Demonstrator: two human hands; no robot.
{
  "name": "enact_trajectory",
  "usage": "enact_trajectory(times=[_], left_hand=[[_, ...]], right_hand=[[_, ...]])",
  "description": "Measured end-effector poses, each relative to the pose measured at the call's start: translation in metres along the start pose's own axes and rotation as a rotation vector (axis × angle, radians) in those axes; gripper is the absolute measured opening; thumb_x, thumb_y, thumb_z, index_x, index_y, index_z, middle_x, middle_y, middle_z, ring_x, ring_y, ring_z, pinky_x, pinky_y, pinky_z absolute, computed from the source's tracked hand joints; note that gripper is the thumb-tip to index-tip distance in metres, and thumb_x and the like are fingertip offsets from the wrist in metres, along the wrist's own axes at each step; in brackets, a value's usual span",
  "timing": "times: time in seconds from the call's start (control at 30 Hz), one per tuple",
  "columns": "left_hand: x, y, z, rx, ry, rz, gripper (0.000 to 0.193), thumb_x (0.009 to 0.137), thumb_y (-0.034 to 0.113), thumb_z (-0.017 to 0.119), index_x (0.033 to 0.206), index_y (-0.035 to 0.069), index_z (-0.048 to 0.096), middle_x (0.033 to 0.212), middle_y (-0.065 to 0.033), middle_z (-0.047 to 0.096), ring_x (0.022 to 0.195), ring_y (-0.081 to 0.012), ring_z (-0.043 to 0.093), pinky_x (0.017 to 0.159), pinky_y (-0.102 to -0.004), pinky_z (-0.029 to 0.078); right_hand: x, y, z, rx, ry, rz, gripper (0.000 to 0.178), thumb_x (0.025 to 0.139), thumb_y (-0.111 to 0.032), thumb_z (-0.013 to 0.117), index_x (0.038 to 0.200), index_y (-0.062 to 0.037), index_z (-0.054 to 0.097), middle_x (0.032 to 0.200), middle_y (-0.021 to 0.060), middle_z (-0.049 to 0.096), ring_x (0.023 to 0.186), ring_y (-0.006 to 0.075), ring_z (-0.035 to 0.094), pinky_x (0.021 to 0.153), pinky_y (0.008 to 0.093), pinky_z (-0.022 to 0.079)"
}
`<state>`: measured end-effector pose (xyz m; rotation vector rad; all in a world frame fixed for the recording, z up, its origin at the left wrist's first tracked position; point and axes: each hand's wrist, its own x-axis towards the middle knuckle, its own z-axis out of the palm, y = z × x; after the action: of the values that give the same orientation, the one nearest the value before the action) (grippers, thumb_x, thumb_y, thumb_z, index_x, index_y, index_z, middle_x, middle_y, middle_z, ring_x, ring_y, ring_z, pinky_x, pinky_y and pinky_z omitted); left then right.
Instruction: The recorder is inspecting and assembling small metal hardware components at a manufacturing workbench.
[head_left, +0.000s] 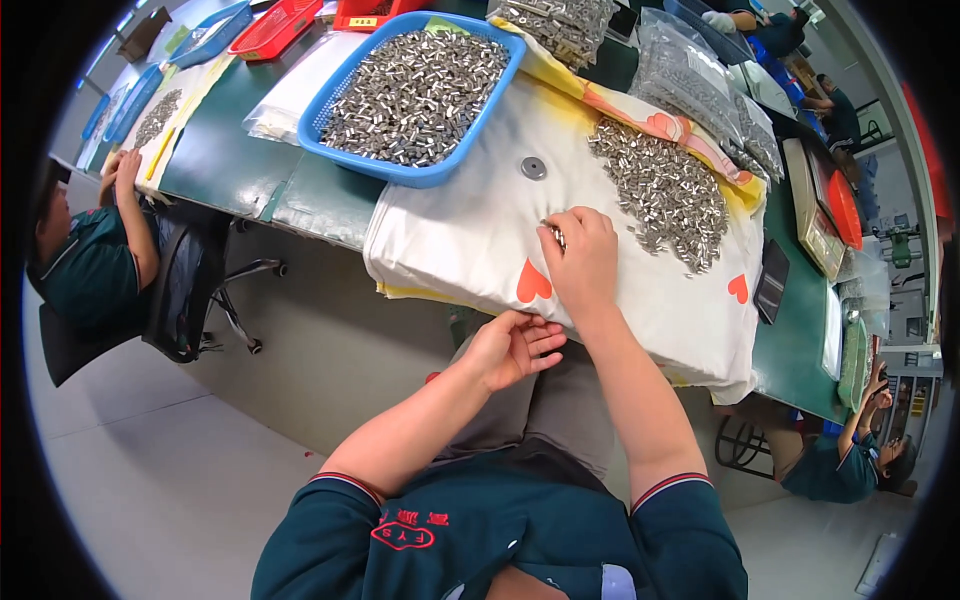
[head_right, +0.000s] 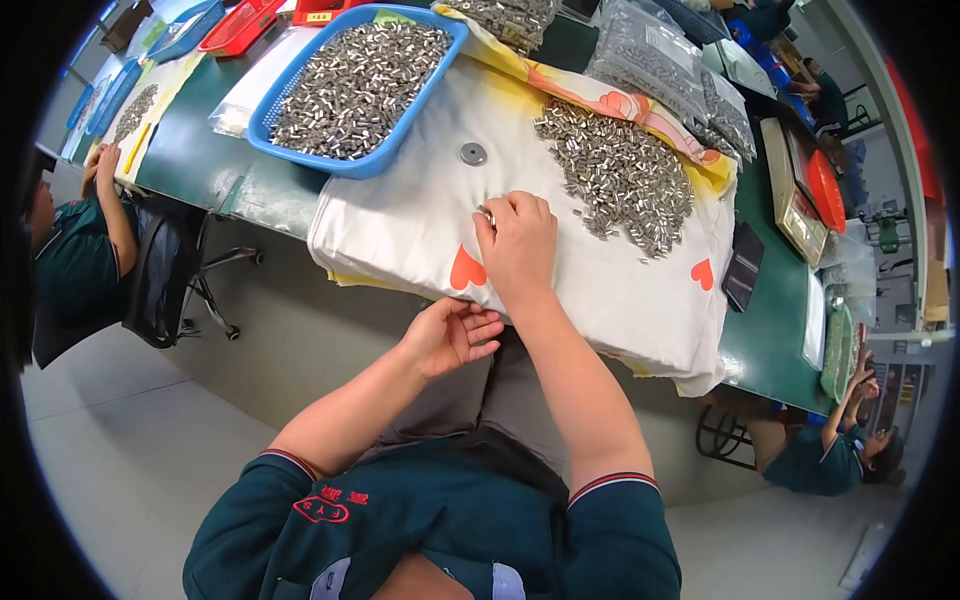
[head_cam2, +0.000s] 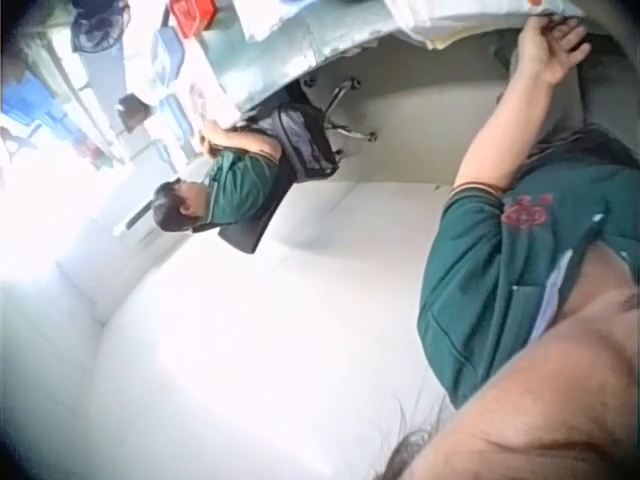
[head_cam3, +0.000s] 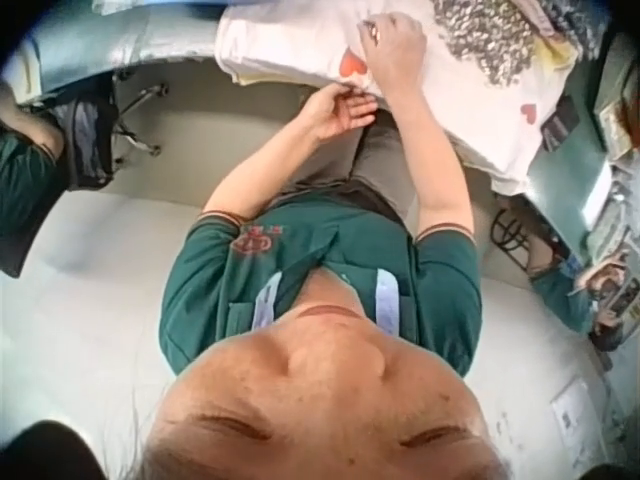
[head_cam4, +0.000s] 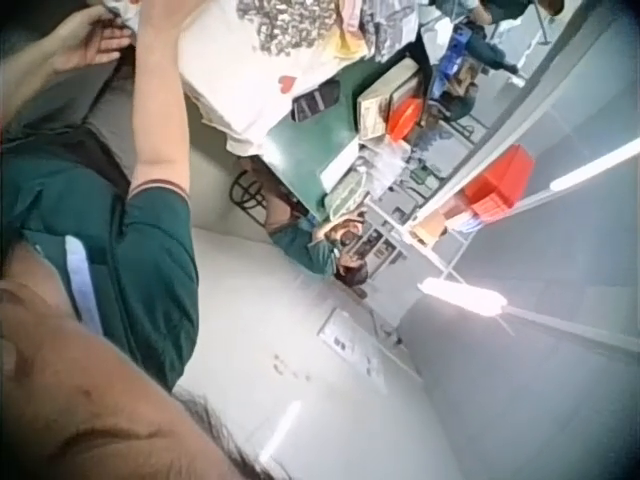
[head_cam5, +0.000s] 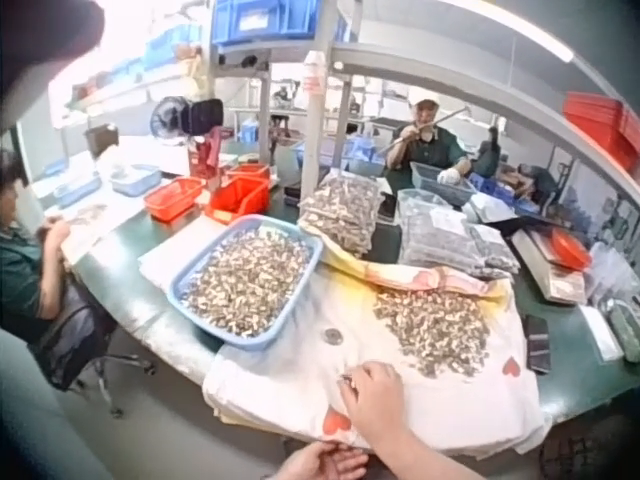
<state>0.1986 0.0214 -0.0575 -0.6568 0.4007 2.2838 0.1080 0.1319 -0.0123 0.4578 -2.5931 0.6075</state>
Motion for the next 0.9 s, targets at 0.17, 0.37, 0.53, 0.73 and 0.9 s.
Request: enact_trajectory(times=[0.17, 0.37, 0.53, 0.73, 0.9], left_hand=[[0.010, 0.001, 0.004, 0.005, 0.075, -0.096, 0.027, 0.090, 0.021, 0.030, 0.092, 0.001, 0.048, 0.098, -0.0151, 0.056, 0.095, -0.0275, 0.055, 0.082, -0.0444, 0.045], [0.014, 0.000, 0.000, -0.006, 0.040, -0.124, 0.030, 0.091, 0.022, 0.028, 0.097, 0.000, 0.047, 0.098, -0.0141, 0.056, 0.093, -0.0272, 0.056, 0.083, -0.0442, 0.044], [0.015, -0.002, -0.006, -0.136, -0.026, -0.169, 0.031, 0.091, 0.024, 0.029, 0.097, 0.000, 0.047, 0.094, -0.0121, 0.057, 0.091, -0.0260, 0.057, 0.082, -0.0436, 0.045], [0.022, 0.004, 0.000, -0.065, -0.098, -0.219, 0.035, 0.092, 0.028, 0.025, 0.103, 0.001, 0.046, 0.097, -0.0120, 0.058, 0.093, -0.0250, 0.058, 0.082, -0.0407, 0.046], [0.021, 0.003, 0.017, 0.014, -0.164, -0.249, 0.041, 0.093, 0.032, 0.025, 0.113, 0.001, 0.043, 0.104, -0.0142, 0.056, 0.097, -0.0257, 0.057, 0.084, -0.0390, 0.047]], right_hand=[[-0.001, -0.003, -0.001, 0.084, -0.002, 0.016, 0.012, 0.071, -0.013, 0.063, 0.078, -0.0049, 0.059, 0.083, 0.0088, 0.054, 0.081, 0.0269, 0.050, 0.071, 0.0369, 0.039], [0.009, 0.001, 0.000, 0.088, -0.060, 0.045, 0.009, 0.070, -0.011, 0.063, 0.074, -0.0045, 0.058, 0.082, 0.0087, 0.054, 0.082, 0.0269, 0.050, 0.071, 0.0367, 0.040], [-0.007, 0.009, -0.008, 0.141, -0.110, -0.019, 0.009, 0.069, -0.011, 0.063, 0.075, -0.0051, 0.058, 0.084, 0.0076, 0.054, 0.083, 0.0261, 0.050, 0.071, 0.0365, 0.039], [-0.018, -0.003, -0.007, 0.098, 0.001, 0.042, 0.014, 0.070, -0.010, 0.062, 0.081, -0.0034, 0.061, 0.092, 0.0089, 0.056, 0.092, 0.0269, 0.051, 0.079, 0.0366, 0.040], [-0.027, -0.006, -0.006, 0.120, 0.026, 0.109, 0.012, 0.071, -0.008, 0.060, 0.081, -0.0013, 0.061, 0.092, 0.0104, 0.058, 0.091, 0.0280, 0.052, 0.079, 0.0367, 0.042]])
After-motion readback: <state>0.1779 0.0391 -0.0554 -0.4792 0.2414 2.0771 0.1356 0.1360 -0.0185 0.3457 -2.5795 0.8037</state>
